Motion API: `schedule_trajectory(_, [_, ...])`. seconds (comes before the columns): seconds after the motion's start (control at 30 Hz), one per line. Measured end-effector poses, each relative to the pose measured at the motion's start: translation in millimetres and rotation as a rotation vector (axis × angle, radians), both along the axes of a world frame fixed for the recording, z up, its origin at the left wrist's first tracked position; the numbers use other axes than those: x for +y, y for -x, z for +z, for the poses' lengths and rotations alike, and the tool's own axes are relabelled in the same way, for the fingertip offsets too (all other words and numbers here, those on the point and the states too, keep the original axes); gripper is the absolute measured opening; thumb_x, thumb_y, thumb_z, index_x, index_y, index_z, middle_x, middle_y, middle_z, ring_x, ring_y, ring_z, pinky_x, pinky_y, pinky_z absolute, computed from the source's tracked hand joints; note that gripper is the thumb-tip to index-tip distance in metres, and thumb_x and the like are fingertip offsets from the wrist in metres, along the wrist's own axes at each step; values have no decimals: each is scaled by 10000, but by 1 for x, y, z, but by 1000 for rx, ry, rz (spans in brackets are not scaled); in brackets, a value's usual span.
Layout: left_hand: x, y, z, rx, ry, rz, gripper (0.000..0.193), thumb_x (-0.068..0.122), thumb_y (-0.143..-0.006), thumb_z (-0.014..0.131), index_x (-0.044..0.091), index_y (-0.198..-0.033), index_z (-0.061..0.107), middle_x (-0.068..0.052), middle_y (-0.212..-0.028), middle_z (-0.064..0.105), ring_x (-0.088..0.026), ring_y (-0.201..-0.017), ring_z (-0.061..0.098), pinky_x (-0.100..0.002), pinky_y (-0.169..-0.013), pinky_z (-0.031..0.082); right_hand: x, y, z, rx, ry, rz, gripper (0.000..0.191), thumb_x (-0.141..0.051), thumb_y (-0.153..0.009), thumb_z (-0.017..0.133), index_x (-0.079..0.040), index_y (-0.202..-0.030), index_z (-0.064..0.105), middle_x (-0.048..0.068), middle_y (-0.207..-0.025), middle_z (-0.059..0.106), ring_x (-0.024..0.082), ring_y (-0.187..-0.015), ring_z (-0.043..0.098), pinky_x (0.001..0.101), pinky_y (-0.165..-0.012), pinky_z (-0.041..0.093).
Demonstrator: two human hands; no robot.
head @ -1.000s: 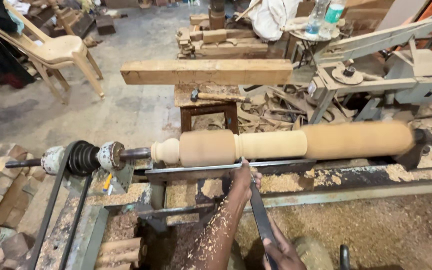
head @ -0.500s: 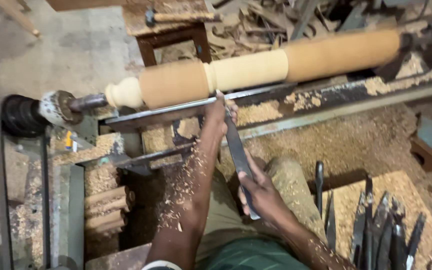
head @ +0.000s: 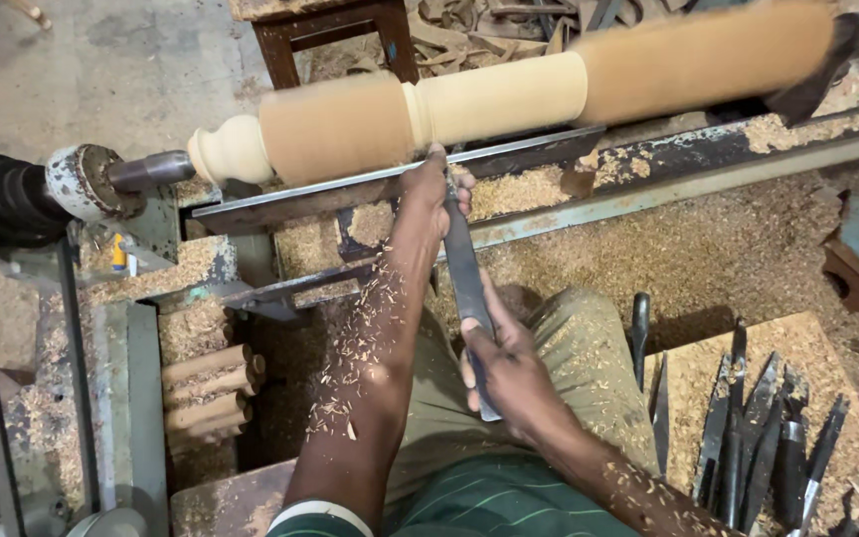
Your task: The person shapes a rotating wood piece on a lathe with a metal tool. They hold the tool against the spinning wood to carve grooves and pick up different woodturning tools from a pile nearby.
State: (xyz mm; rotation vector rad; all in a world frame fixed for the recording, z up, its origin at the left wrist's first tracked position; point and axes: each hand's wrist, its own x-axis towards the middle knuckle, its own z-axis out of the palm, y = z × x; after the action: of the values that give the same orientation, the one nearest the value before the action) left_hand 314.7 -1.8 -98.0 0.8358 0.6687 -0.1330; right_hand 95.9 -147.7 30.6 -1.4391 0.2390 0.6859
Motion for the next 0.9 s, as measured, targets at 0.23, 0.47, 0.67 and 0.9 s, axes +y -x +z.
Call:
schedule_trajectory(0.23, [-10,4,8,-21,27,90,379,424,-1027,492,136,-1272,468,-157,-614,625,-190,-389,496,-347,-342,387,-23,-16,6,-12,19,108,742,-144,-998,490,-307,-1624,127,45,-559,549,128,-380,470,287,-334,443])
schedule_trajectory(0.47, [-16,8,25,51,29,148,392,465,-1029,461,137,-1242,475,-158,-616,624,-183,-385,481,-341,-341,387,-40,-30,4,-24,44,192,729,-153,-994,488,-302,-1627,157,57,-516,559,156,-337,486,291,-335,435])
schedule_trajectory(0.67, [-16,9,23,21,56,166,388,454,-1042,456,128,-1251,430,-167,-643,640,-187,-403,499,-335,-357,406,-49,-40,2,-37,48,246,735,-181,-988,492,-325,-1625,155,62,-509,568,155,-333,483,298,-335,457])
schedule_trajectory(0.9, [-11,3,13,17,24,157,468,426,-1064,502,-3,-1251,485,-186,-676,681,-199,-404,531,-339,-356,447,-50,-41,3,-14,61,229,744,-163,-975,503,-350,-1611,166,53,-551,586,148,-361,490,299,-327,464])
